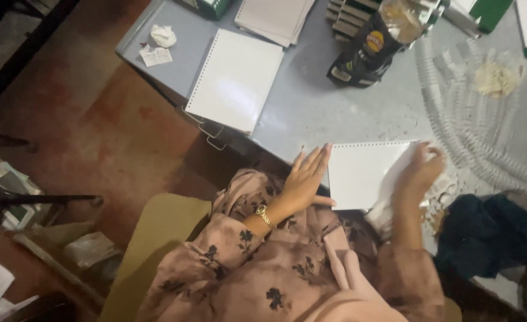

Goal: Cleaning notebook covers with a cloth and stacking them in a print shop finishing area.

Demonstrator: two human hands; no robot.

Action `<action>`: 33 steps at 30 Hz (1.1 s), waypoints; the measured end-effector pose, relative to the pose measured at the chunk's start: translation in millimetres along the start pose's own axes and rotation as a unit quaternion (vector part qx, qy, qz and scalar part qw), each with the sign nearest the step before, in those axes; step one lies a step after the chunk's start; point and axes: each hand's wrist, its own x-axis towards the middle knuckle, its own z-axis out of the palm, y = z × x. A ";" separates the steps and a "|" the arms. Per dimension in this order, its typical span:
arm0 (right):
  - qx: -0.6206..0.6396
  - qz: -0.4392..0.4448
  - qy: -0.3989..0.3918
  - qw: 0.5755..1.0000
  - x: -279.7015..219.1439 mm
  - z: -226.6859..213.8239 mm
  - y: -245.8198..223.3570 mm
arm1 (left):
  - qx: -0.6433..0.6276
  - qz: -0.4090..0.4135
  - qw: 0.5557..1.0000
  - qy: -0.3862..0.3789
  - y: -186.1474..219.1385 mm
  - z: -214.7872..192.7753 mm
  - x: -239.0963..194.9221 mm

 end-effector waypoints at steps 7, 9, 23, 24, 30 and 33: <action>-0.215 -0.367 -0.225 0.877 -106.6 38.8 19.9 | -0.007 -0.007 1.000 -0.001 2.9 4.0 -2.2; -0.256 -0.441 -0.268 0.818 -107.9 36.5 12.0 | -0.004 -0.010 1.000 -0.001 4.0 1.6 -1.7; -0.010 0.111 -0.106 0.988 -79.6 7.0 -120.1 | 0.041 0.003 0.999 0.005 -1.2 5.6 -4.8; -0.010 0.111 -0.109 0.988 -87.4 13.6 -94.6 | 0.041 0.000 0.999 0.006 -0.4 3.9 -3.5; -0.149 -0.356 -0.279 0.879 -113.8 41.4 -24.4 | -0.006 -0.011 1.000 0.001 1.8 0.8 -1.8; -0.173 -0.416 -0.287 0.845 -121.3 47.6 -27.1 | -0.010 -0.020 1.000 0.006 3.3 1.7 -3.5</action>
